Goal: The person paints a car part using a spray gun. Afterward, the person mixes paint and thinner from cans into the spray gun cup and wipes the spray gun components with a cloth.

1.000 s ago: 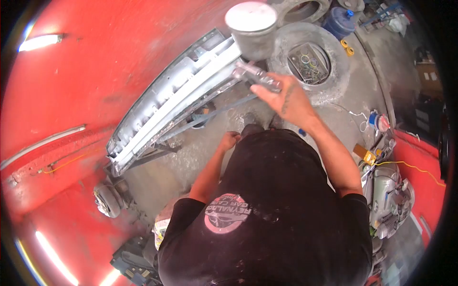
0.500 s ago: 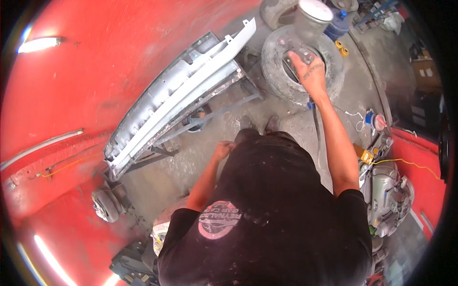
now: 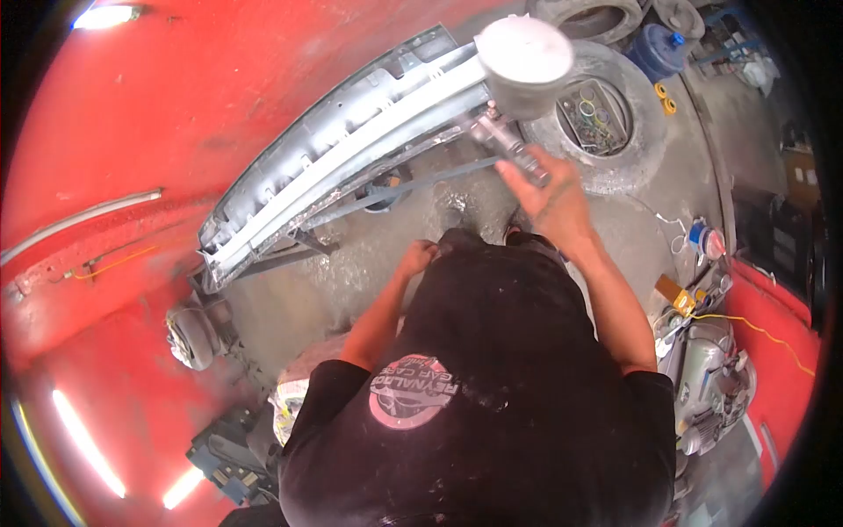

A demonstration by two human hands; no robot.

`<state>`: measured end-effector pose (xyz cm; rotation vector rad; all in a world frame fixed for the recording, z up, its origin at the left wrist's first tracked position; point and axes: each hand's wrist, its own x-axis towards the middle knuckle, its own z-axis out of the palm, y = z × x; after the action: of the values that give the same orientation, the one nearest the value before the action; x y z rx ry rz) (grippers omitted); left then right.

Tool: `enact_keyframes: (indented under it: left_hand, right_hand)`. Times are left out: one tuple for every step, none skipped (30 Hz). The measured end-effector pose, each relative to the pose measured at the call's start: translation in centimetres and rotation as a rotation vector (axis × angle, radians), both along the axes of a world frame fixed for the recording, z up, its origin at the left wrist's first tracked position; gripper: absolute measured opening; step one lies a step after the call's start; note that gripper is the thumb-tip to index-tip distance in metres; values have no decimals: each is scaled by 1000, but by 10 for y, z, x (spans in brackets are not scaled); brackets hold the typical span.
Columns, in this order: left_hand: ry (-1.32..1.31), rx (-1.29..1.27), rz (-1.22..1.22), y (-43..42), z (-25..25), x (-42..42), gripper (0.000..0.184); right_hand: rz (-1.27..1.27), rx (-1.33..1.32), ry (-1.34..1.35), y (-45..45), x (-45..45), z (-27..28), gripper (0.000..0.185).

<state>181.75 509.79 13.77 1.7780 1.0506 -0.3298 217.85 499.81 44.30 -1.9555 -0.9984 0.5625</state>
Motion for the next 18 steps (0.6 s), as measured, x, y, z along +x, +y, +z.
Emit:
enact_keyframes:
  left_hand:
    - [0,0,2,6,-3,-2,29]
    - [-29,-17,-16,13,-6,-6,28]
    - [-57,-37,-37,20,-10,-12,27]
    - [-85,-60,-59,26,-15,-17,27]
    - [-46,-82,-108,34,-20,-22,27]
    - [-11,-103,-155,44,-17,-21,27]
    - [21,-122,-200,53,-15,-20,27]
    - [-5,-125,-154,58,-11,-23,28]
    - [-31,-130,-104,60,-11,-30,29]
    - [-55,-136,-51,63,-11,-37,30]
    - [-53,-141,-65,69,-13,-43,30]
    - [-51,-144,-79,76,-22,-52,31]
    - [-47,-147,-94,82,-34,-63,32]
    - [-55,-139,-124,86,-47,-74,33]
    - [-62,-129,-155,90,-66,-88,34]
    - [-71,-118,-186,94,-77,-97,35]
    - [-50,-123,-193,97,-73,-101,34]
    - [-30,-128,-199,98,-62,-104,34]
  right_hand:
    - [40,-16,19,4,-15,1,45]
    - [77,-33,41,9,-31,-2,44]
    - [110,-52,65,14,-46,-2,42]
    - [140,-55,152,19,-60,1,42]
    - [170,-58,236,26,-73,5,42]
    - [202,-59,316,33,-82,9,41]
    - [217,-80,345,39,-91,10,42]
    - [234,-103,373,45,-98,9,42]
    - [254,-128,403,50,-106,10,43]
    - [198,-98,350,53,-112,13,44]
    - [146,-67,298,54,-115,18,44]
    - [95,-34,245,55,-119,24,45]
    - [48,-77,215,55,-116,30,46]
    - [-1,-119,186,55,-108,35,48]
    - [-51,-160,156,53,-100,35,49]
    - [-147,-66,148,51,-92,26,49]
    - [-241,30,138,48,-85,18,50]
    - [-312,-14,74,46,-81,31,48]
